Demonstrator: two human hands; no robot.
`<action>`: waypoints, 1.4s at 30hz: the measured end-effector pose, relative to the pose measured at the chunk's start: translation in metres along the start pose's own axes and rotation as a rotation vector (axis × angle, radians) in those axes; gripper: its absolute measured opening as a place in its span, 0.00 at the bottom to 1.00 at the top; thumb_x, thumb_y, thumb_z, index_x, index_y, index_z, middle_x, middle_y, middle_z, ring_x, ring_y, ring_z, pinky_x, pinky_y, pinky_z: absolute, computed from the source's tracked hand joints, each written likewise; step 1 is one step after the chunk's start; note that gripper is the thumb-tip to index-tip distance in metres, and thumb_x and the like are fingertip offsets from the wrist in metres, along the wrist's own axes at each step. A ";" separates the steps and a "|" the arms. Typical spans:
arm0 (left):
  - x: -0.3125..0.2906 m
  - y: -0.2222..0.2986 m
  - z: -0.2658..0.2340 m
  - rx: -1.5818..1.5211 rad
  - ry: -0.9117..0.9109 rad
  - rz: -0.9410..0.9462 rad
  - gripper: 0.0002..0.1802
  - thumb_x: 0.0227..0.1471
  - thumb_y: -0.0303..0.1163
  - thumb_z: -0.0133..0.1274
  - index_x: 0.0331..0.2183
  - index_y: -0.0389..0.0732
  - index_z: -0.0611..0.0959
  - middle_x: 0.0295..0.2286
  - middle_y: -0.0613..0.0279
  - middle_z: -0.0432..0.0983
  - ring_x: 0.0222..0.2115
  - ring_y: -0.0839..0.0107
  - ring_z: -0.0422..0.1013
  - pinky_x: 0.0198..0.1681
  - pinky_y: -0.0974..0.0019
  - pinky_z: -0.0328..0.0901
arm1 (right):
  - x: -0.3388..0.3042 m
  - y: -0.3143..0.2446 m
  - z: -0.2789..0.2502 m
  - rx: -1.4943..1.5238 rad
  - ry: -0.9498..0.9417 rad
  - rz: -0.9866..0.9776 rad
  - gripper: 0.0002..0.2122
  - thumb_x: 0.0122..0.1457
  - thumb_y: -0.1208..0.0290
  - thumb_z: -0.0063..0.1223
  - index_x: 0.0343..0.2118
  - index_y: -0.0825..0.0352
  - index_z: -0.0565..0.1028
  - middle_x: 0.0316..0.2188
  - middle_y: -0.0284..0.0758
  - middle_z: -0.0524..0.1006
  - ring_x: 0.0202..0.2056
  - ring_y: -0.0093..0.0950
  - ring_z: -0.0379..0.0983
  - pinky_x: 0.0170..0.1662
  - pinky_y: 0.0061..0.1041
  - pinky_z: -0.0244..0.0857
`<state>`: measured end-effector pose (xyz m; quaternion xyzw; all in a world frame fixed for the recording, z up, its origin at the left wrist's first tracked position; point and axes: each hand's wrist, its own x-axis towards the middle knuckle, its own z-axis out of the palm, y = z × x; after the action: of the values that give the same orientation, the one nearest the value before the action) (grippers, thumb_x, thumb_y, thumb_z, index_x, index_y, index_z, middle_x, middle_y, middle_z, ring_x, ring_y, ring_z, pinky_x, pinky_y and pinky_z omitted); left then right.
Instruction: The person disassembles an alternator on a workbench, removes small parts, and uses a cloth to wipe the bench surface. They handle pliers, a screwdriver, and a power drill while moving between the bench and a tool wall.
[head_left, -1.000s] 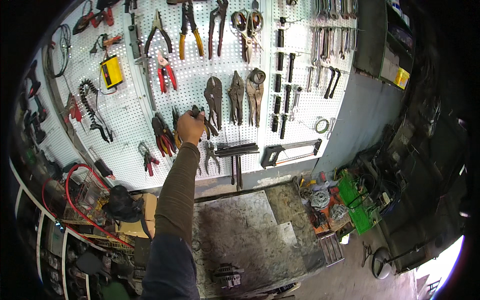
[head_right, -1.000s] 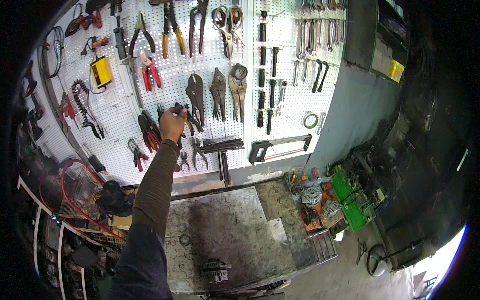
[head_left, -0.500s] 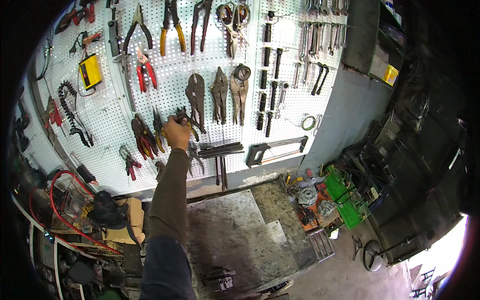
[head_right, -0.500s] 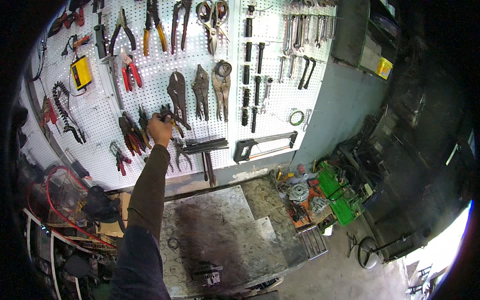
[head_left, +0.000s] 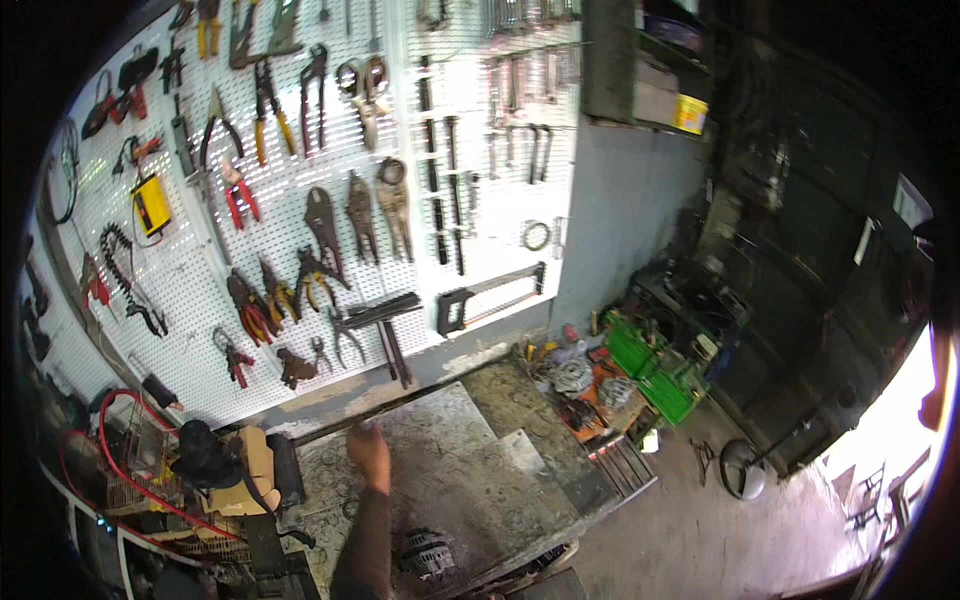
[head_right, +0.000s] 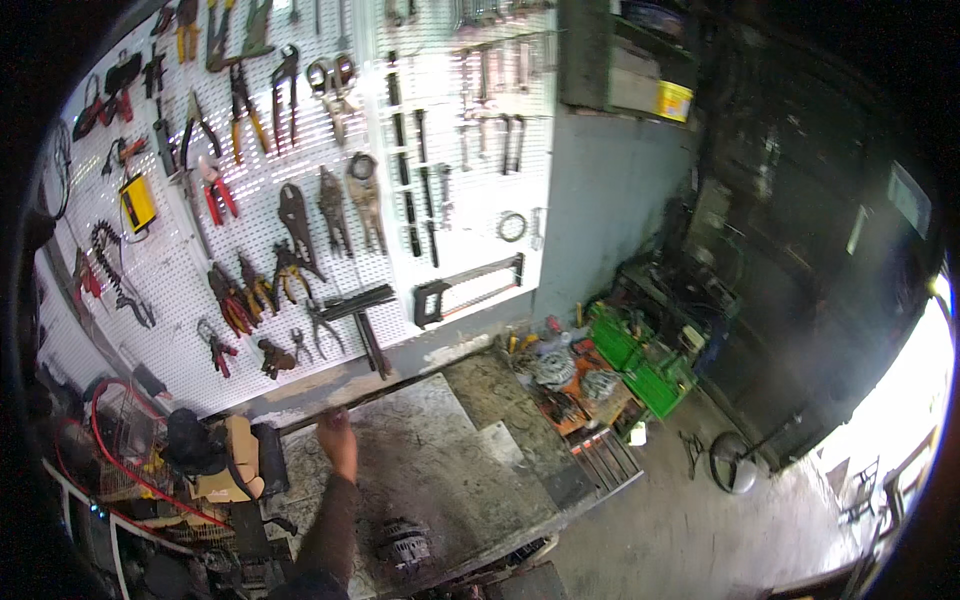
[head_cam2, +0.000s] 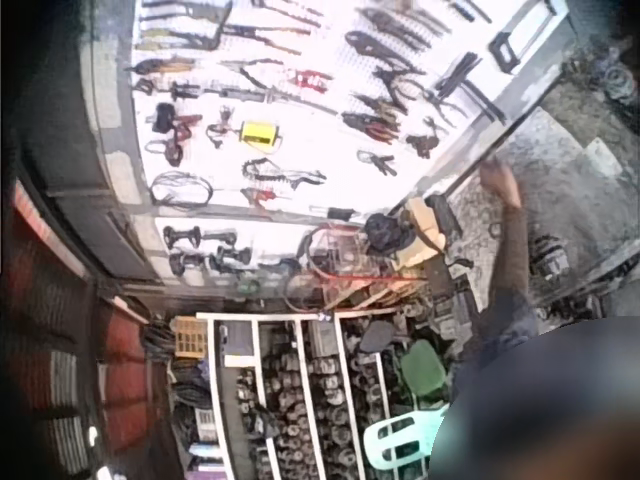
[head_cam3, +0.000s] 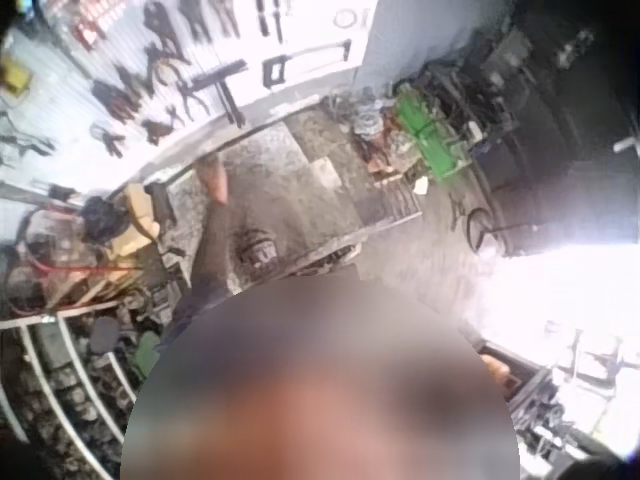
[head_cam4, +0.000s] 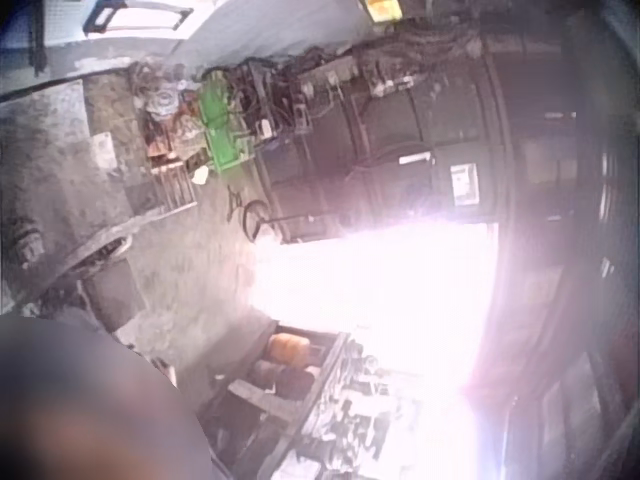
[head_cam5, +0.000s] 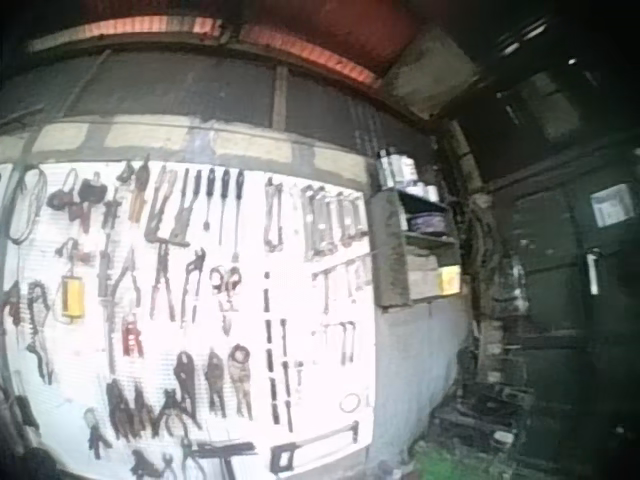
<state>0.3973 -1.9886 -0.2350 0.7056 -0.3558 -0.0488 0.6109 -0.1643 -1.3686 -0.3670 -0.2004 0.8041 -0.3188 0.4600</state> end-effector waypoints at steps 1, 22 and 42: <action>-0.062 -0.016 0.000 -0.156 -0.035 -0.099 0.16 0.57 0.31 0.59 0.43 0.31 0.78 0.35 0.54 0.78 0.36 0.61 0.74 0.44 0.57 0.68 | -0.002 0.005 0.006 -0.059 0.058 -0.092 0.12 0.63 0.66 0.59 0.42 0.69 0.82 0.37 0.44 0.83 0.27 0.28 0.77 0.38 0.35 0.75; -0.799 0.271 -0.045 -0.028 -2.059 -0.059 0.12 0.58 0.27 0.55 0.45 0.37 0.78 0.30 0.60 0.77 0.26 0.68 0.75 0.27 0.65 0.71 | -0.160 0.312 -0.207 0.273 0.485 0.555 0.19 0.50 0.59 0.62 0.44 0.61 0.84 0.43 0.41 0.84 0.45 0.39 0.81 0.50 0.36 0.73; -1.227 0.385 0.086 0.193 -2.720 0.611 0.07 0.58 0.30 0.57 0.36 0.36 0.84 0.24 0.63 0.78 0.24 0.72 0.73 0.26 0.64 0.69 | -0.169 0.270 -0.447 0.703 1.077 0.697 0.19 0.57 0.55 0.60 0.46 0.63 0.83 0.44 0.43 0.83 0.49 0.39 0.80 0.53 0.34 0.71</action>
<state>-0.7268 -1.3704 -0.3595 0.0398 -0.8024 -0.5291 -0.2731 -0.4764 -0.9242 -0.2850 0.4112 0.7860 -0.4476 0.1128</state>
